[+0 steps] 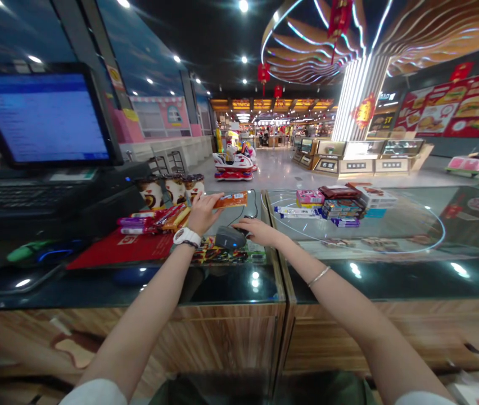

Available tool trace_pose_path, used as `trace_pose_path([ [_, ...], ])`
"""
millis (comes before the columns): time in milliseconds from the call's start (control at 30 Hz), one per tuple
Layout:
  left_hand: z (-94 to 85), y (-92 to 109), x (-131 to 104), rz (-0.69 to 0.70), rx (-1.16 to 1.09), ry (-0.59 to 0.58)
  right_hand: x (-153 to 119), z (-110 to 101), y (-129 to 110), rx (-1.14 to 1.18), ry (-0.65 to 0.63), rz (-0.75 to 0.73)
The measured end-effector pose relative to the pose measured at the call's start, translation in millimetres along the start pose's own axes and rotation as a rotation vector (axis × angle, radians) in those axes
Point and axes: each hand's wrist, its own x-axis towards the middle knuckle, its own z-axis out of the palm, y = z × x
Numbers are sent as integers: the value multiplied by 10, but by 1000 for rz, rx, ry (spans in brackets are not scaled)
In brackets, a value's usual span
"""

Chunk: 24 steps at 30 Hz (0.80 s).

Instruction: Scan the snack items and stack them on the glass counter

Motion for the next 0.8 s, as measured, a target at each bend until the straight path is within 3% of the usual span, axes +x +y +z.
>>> trace_pose_path([
  [233, -38, 61, 4, -28, 11, -32, -56, -92, -66, -163, -33, 31],
  [400, -33, 53, 13, -81, 5, -57, -110, -125, -20, -57, -4, 12],
  [600, -1, 12, 4, -153, 4, -14, -179, -245, 87, 137, 343, 49],
  [800, 13, 3, 6, -209, -13, -5, -254, -508, 179, 399, 731, 344],
])
